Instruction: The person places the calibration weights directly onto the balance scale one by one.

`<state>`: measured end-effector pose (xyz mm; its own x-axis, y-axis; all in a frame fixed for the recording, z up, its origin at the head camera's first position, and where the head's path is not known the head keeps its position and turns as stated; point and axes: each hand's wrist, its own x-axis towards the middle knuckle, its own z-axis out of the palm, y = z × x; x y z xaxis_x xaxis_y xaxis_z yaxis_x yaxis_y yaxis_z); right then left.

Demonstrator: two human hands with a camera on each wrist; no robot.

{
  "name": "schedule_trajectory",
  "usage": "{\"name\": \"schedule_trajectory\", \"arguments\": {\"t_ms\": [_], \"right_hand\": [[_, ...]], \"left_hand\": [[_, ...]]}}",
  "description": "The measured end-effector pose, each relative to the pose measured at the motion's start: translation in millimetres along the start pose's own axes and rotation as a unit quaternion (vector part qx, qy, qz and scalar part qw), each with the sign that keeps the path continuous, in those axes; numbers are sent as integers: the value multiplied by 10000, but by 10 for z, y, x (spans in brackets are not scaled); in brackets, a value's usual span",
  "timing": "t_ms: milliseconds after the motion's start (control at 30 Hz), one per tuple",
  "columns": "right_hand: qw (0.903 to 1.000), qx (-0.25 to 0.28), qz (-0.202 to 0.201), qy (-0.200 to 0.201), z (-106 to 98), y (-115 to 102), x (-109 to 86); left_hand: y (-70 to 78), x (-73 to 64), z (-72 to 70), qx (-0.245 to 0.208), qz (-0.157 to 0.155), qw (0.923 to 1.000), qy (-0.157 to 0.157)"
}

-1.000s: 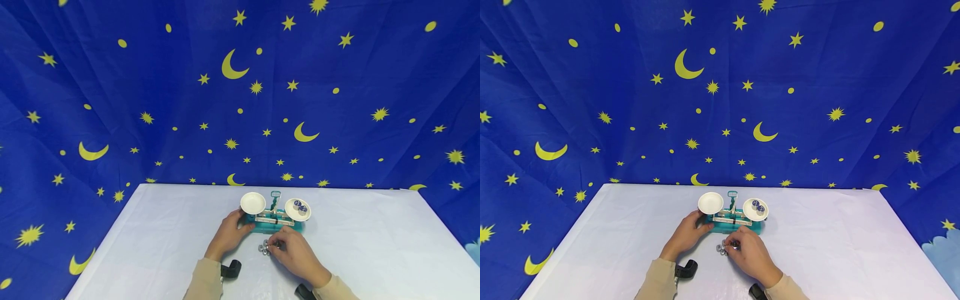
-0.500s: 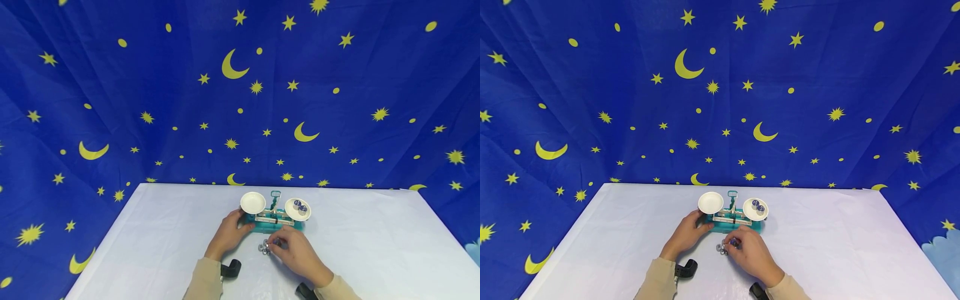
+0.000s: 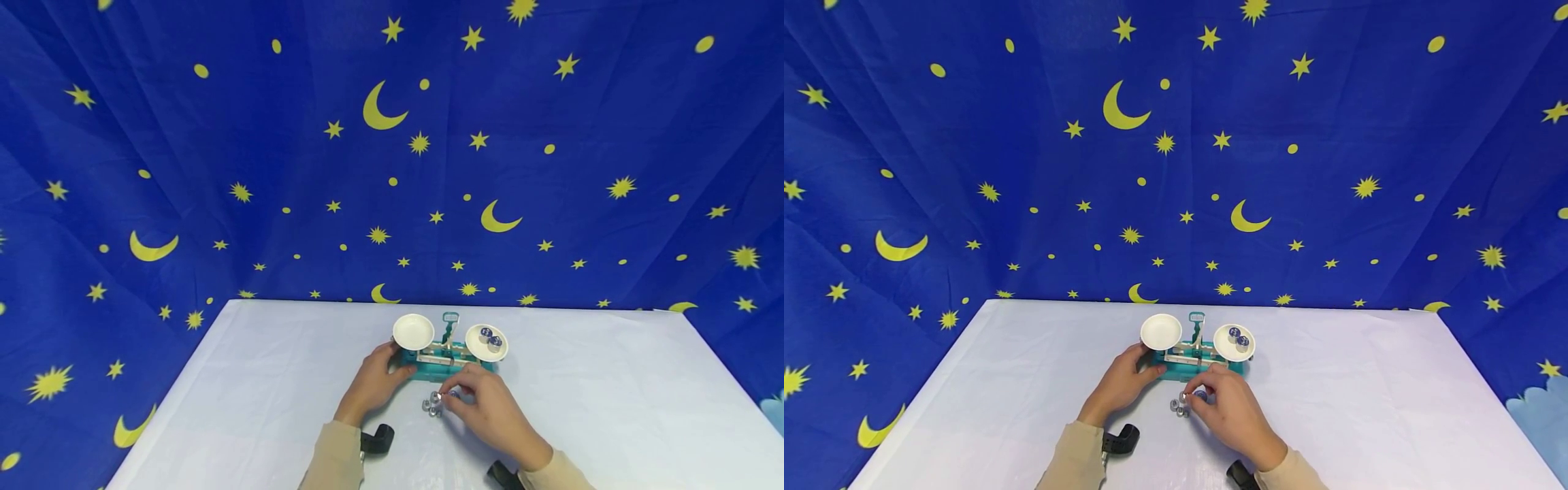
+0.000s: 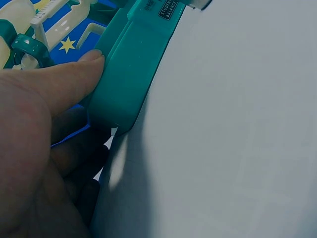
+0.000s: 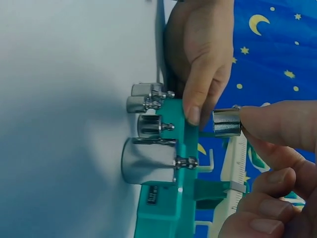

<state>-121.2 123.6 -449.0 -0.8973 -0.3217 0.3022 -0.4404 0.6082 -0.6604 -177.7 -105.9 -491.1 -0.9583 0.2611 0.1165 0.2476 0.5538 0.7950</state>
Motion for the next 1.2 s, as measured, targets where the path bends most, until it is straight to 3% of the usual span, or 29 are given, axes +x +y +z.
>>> {"name": "schedule_trajectory", "arguments": {"t_ms": [867,1200], "right_hand": [[9986,80,411,315,-199,-69,47],[9976,46,162,669,-239,-42,70]], "left_hand": [[-16,5,15,61,-43,10000,16],[-12,4,13,31,-69,10000,-28]]}}
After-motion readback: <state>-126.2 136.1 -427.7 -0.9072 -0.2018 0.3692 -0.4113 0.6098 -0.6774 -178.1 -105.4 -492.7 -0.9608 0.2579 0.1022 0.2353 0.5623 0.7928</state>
